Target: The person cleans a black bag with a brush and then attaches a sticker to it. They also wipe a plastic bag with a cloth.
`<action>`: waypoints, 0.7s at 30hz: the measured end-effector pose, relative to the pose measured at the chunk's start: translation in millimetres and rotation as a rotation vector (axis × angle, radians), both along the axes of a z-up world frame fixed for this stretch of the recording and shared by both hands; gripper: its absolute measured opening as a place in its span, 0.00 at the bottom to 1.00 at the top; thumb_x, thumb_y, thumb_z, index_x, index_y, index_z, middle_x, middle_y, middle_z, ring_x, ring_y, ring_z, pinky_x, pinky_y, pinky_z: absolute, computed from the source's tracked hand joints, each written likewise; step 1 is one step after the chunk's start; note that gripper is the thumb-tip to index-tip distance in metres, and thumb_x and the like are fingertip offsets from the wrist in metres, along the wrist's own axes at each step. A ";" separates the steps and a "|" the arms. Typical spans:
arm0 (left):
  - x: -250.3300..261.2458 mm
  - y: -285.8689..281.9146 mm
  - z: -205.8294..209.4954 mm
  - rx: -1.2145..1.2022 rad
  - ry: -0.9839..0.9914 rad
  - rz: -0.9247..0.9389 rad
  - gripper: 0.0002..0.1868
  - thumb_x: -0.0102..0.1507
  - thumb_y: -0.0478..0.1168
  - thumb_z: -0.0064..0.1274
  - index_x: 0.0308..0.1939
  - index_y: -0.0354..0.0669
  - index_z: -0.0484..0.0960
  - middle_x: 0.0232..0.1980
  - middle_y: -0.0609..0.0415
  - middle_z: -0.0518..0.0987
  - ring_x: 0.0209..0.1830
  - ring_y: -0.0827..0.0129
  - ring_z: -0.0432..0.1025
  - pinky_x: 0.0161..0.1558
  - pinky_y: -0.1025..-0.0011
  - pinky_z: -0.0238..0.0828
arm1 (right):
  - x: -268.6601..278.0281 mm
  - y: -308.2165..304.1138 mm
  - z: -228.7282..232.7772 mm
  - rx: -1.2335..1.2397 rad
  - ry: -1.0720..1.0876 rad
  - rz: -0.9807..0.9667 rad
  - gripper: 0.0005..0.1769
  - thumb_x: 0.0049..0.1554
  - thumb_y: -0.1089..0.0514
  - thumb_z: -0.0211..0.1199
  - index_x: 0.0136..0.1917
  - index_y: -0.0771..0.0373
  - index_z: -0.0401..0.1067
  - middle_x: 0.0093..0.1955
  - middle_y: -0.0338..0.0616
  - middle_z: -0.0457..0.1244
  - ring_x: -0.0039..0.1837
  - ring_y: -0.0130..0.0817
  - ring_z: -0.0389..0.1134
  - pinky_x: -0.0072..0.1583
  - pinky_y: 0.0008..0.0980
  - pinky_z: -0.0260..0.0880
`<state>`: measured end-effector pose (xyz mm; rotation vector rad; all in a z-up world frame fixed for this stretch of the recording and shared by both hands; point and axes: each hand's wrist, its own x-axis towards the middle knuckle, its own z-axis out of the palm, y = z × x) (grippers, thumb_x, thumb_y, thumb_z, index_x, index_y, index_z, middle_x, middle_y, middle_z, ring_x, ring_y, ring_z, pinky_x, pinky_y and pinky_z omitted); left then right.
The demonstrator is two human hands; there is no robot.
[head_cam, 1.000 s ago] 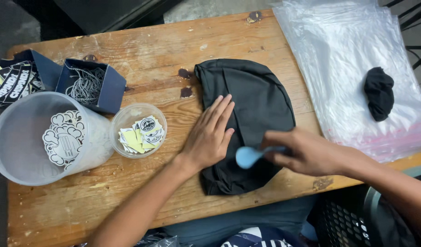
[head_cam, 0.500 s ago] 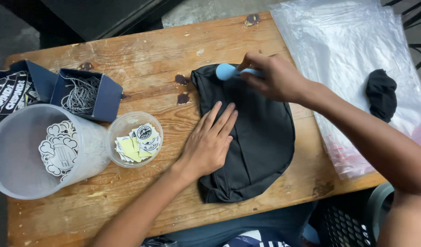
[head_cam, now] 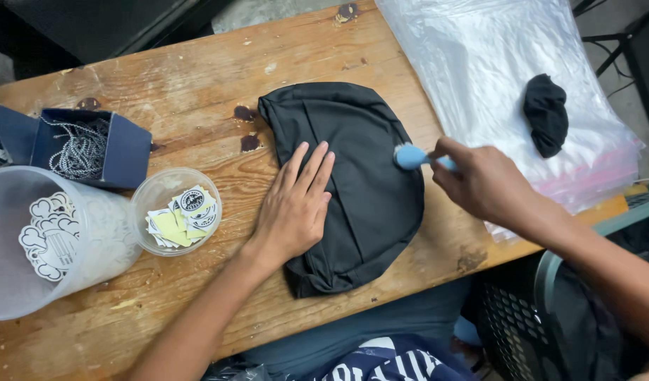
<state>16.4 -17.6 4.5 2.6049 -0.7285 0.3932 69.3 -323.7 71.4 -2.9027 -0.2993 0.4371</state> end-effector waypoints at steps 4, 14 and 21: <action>-1.3 -1.5 -0.9 0.004 -0.004 -0.003 0.29 0.70 0.41 0.35 0.76 0.36 0.60 0.79 0.42 0.58 0.79 0.44 0.49 0.73 0.54 0.49 | -74.6 0.1 -3.4 0.074 0.050 0.001 0.16 0.56 0.43 0.60 0.57 0.42 0.66 0.32 0.57 0.69 0.45 0.62 0.73 0.50 0.60 0.72; -3.9 1.0 6.1 0.057 0.074 -0.013 0.31 0.69 0.41 0.38 0.76 0.36 0.56 0.80 0.46 0.55 0.81 0.48 0.47 0.74 0.52 0.53 | -96.7 16.0 9.4 0.332 0.079 0.107 0.09 0.56 0.52 0.62 0.51 0.47 0.72 0.32 0.35 0.69 0.26 0.37 0.66 0.33 0.39 0.63; -2.5 1.6 5.6 0.046 0.065 -0.020 0.31 0.70 0.41 0.39 0.76 0.35 0.57 0.80 0.45 0.55 0.80 0.47 0.47 0.74 0.52 0.52 | -127.6 47.0 15.3 0.552 0.330 0.498 0.09 0.59 0.54 0.58 0.54 0.52 0.69 0.32 0.44 0.69 0.31 0.45 0.71 0.34 0.39 0.66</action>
